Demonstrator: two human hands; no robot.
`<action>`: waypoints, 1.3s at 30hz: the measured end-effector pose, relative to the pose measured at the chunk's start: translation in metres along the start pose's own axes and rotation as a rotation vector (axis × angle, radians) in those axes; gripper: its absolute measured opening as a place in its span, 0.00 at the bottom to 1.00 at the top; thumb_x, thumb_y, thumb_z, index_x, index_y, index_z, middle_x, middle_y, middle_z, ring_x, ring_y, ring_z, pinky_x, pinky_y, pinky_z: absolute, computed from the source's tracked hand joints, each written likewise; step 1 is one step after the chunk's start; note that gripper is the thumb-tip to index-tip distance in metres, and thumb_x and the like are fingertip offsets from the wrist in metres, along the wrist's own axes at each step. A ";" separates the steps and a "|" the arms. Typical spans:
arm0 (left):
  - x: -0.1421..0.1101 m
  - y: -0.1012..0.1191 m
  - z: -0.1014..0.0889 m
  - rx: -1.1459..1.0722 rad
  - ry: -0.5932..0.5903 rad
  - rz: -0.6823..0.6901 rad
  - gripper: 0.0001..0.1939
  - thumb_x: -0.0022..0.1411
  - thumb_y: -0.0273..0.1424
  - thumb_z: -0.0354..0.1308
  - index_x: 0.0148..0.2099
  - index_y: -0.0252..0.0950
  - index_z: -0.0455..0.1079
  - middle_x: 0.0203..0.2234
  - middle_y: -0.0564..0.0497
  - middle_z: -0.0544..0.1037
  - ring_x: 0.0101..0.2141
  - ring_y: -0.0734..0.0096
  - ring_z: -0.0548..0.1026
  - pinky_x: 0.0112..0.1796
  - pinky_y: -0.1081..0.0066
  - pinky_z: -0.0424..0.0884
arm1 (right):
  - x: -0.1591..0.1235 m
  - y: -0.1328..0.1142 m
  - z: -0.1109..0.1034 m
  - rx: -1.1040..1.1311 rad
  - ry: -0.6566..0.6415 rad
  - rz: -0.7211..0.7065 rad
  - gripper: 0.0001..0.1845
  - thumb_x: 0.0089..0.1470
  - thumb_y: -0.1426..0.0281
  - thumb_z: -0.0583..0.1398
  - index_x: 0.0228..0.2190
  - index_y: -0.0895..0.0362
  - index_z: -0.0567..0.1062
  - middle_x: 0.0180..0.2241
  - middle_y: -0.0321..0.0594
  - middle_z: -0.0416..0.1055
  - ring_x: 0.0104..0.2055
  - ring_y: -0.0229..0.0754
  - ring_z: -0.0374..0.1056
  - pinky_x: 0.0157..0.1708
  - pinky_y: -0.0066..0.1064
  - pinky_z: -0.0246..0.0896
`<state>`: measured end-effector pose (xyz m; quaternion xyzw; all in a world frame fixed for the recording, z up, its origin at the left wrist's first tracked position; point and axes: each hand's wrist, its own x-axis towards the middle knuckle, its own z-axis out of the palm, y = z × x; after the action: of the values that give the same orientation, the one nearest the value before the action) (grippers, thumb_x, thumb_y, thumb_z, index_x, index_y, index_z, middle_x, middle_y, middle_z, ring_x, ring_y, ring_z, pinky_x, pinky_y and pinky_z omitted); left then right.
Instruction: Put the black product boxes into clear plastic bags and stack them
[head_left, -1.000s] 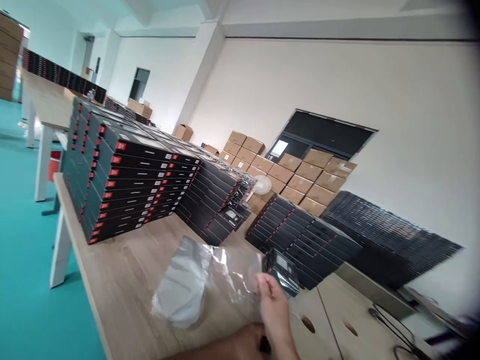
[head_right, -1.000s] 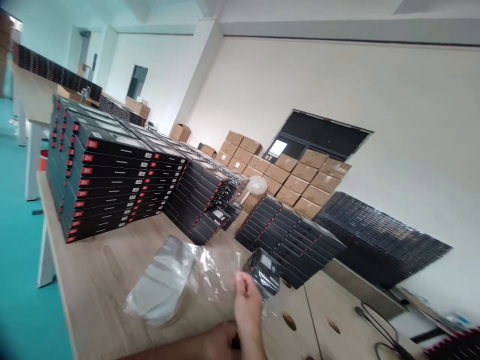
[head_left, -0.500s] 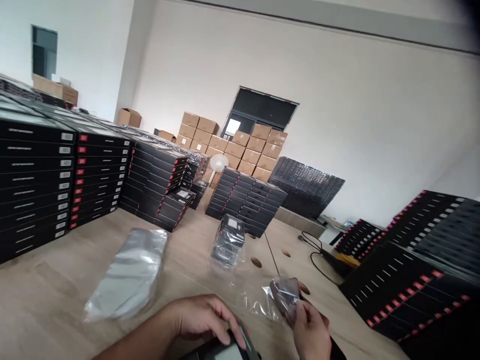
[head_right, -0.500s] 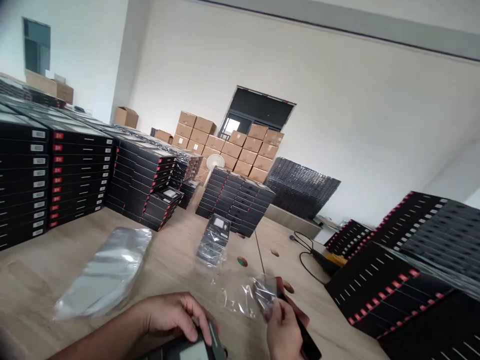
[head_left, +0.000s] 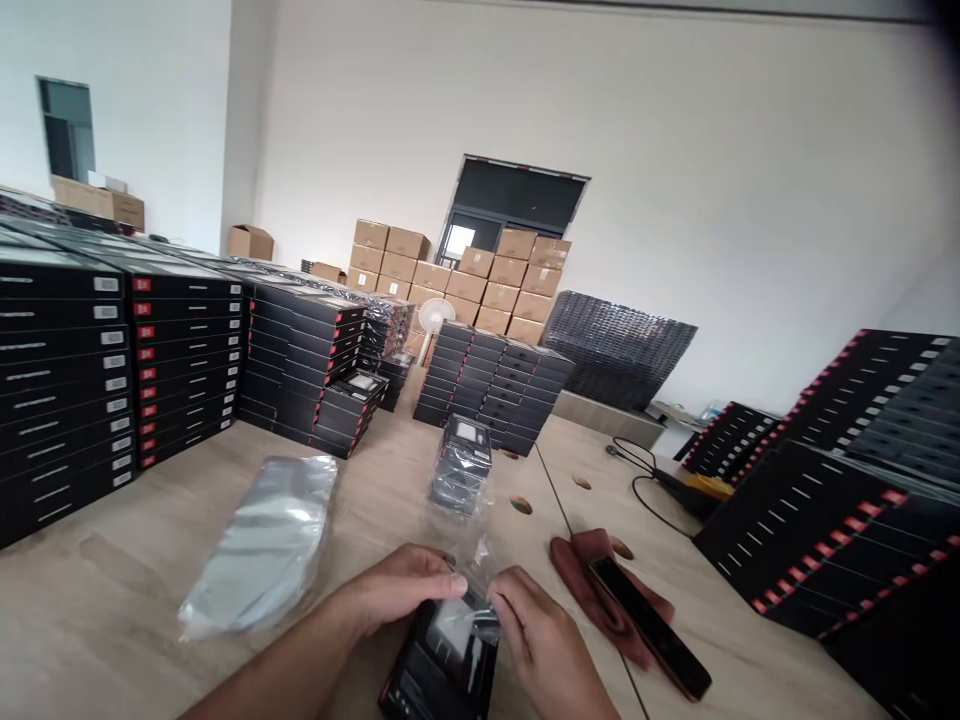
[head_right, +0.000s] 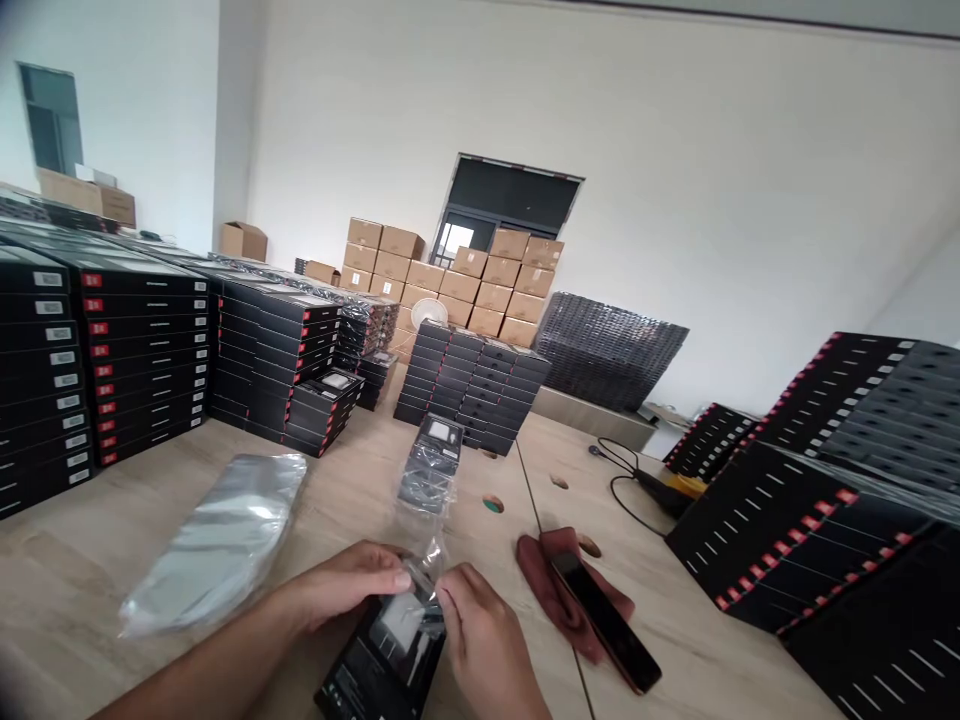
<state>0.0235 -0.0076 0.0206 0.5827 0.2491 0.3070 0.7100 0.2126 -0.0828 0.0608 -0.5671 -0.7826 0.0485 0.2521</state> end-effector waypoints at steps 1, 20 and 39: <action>0.001 -0.001 0.000 0.010 0.001 0.001 0.18 0.44 0.42 0.66 0.30 0.30 0.74 0.24 0.54 0.71 0.27 0.74 0.65 0.31 0.74 0.59 | 0.000 0.002 0.001 -0.023 0.002 0.007 0.14 0.61 0.64 0.48 0.30 0.52 0.70 0.31 0.39 0.69 0.33 0.42 0.66 0.33 0.30 0.60; 0.014 -0.023 0.004 0.044 0.172 0.056 0.19 0.42 0.43 0.66 0.25 0.28 0.74 0.18 0.55 0.68 0.21 0.78 0.60 0.25 0.75 0.54 | 0.005 -0.005 0.017 -0.175 0.007 0.002 0.04 0.51 0.66 0.61 0.28 0.53 0.71 0.29 0.37 0.70 0.33 0.43 0.67 0.33 0.32 0.60; 0.014 -0.022 0.006 0.016 0.213 0.034 0.19 0.42 0.43 0.66 0.24 0.30 0.73 0.20 0.55 0.69 0.24 0.76 0.63 0.27 0.75 0.57 | 0.001 0.003 0.021 0.056 -0.029 0.153 0.05 0.51 0.67 0.57 0.25 0.54 0.70 0.22 0.33 0.67 0.24 0.38 0.64 0.24 0.26 0.57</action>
<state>0.0406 -0.0042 0.0002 0.5567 0.3155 0.3772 0.6695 0.2052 -0.0763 0.0420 -0.6173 -0.7388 0.0977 0.2522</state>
